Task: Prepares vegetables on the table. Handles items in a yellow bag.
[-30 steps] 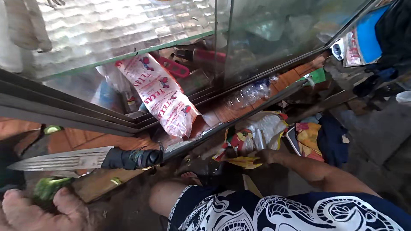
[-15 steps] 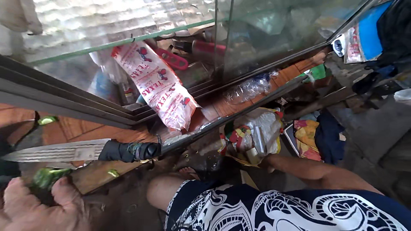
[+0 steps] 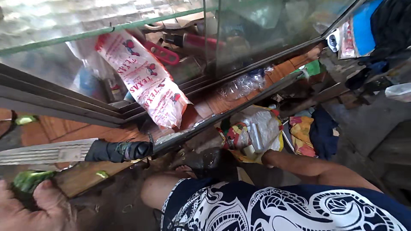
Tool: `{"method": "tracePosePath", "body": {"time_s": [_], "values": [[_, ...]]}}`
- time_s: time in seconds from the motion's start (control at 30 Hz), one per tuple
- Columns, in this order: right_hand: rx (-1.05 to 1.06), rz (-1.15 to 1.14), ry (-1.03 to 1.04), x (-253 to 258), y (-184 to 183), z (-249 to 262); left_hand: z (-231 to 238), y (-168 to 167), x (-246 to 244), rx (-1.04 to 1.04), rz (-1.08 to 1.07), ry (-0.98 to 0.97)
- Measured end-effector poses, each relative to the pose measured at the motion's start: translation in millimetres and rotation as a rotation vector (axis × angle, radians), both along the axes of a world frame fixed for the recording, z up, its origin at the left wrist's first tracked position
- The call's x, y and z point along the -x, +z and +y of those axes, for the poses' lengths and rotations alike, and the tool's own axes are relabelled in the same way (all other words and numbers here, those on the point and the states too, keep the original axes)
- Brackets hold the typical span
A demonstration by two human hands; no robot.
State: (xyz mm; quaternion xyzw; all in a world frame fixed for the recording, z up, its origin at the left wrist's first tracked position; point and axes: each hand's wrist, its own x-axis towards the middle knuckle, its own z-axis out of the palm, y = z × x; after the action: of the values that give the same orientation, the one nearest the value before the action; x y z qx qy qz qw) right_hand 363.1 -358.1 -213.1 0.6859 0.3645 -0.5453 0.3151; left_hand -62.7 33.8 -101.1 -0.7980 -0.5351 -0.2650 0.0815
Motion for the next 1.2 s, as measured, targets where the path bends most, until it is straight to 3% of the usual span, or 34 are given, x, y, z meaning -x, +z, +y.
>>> {"method": "tracePosePath", "body": {"time_s": [0.13, 0.23, 0.3, 0.4, 0.5, 0.77, 1.2], "values": [[0.018, -0.008, 0.025, -2, 4, 1, -17, 26, -23, 0.084, -0.036, 0.037], [0.023, 0.007, 0.042, -2, 0, 1, -7, 11, -9, 0.004, 0.037, 0.025], [0.028, 0.018, 0.083, -3, -12, -1, -8, 13, -16, -0.051, -0.029, 0.02], [0.053, 0.059, 0.123, -2, -22, 3, -5, 4, 2, 0.108, -0.114, -0.046], [0.04, 0.103, 0.139, 4, -14, 9, -2, -1, 6, 0.1, -0.121, -0.037], [0.044, 0.153, 0.251, 17, -2, 12, -8, 5, -3, 0.088, -0.145, -0.025], [0.057, 0.122, 0.26, 14, -22, 5, -19, 17, -13, 0.087, -0.126, 0.041]]}}
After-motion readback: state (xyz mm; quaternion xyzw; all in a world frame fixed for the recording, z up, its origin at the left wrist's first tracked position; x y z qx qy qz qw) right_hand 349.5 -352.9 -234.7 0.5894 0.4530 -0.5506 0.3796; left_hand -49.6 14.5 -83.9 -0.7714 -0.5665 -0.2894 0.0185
